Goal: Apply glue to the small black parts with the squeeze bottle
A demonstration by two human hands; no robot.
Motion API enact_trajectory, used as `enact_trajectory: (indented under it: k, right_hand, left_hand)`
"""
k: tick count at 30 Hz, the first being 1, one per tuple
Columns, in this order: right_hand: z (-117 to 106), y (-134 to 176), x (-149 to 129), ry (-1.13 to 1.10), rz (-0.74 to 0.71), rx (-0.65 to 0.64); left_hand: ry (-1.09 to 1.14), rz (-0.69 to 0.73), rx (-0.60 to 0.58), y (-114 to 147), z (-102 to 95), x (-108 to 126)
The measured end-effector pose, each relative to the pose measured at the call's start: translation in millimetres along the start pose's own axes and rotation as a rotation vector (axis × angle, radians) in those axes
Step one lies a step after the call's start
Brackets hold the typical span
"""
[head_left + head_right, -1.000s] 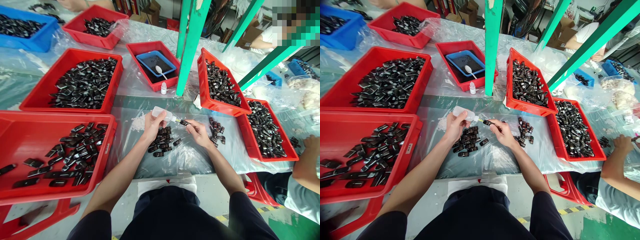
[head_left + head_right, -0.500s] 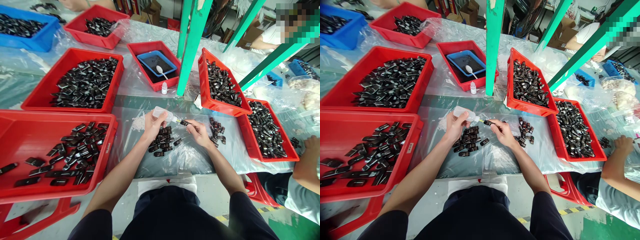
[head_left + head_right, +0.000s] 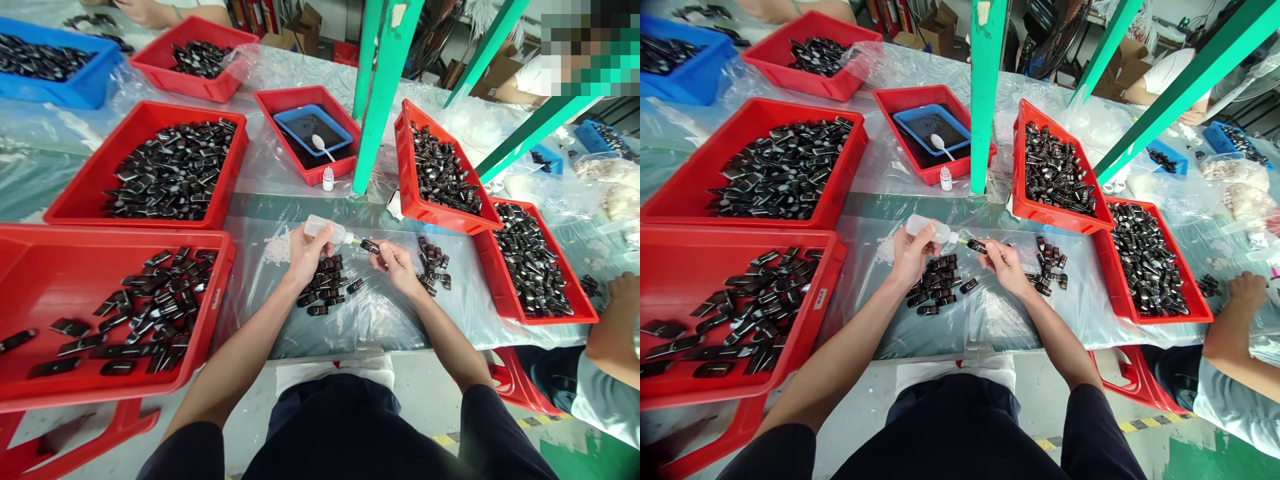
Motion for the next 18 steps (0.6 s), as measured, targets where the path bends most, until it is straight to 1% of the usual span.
enact_trajectory:
  k: [5, 9, 15, 18]
  right_hand:
    - [-1, 0, -5, -0.023, -0.051, 0.029]
    - [-8, 2, -8, 0.018, -0.092, 0.078]
    - [-10, 5, -11, 0.054, -0.146, 0.1]
    - [-12, 6, -12, 0.074, -0.162, 0.115]
  left_hand:
    - [0.006, -0.012, 0.015, 0, -1.3, 1]
    - [0.026, -0.035, 0.016, 0, 0.2, 2]
    - [0.059, -0.083, 0.005, 0, 1.4, -1]
    - [0.065, -0.085, -0.008, 0, 1.1, -3]
Point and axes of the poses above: each hand's wrist, its own y-axis away from the middle knuckle, its own z-axis out of the palm, x = y × z, the point moved 9 cm from there along -y, towards the middle knuckle, and after that the axes turned 3 degrees about y, right-handed, at the moved point
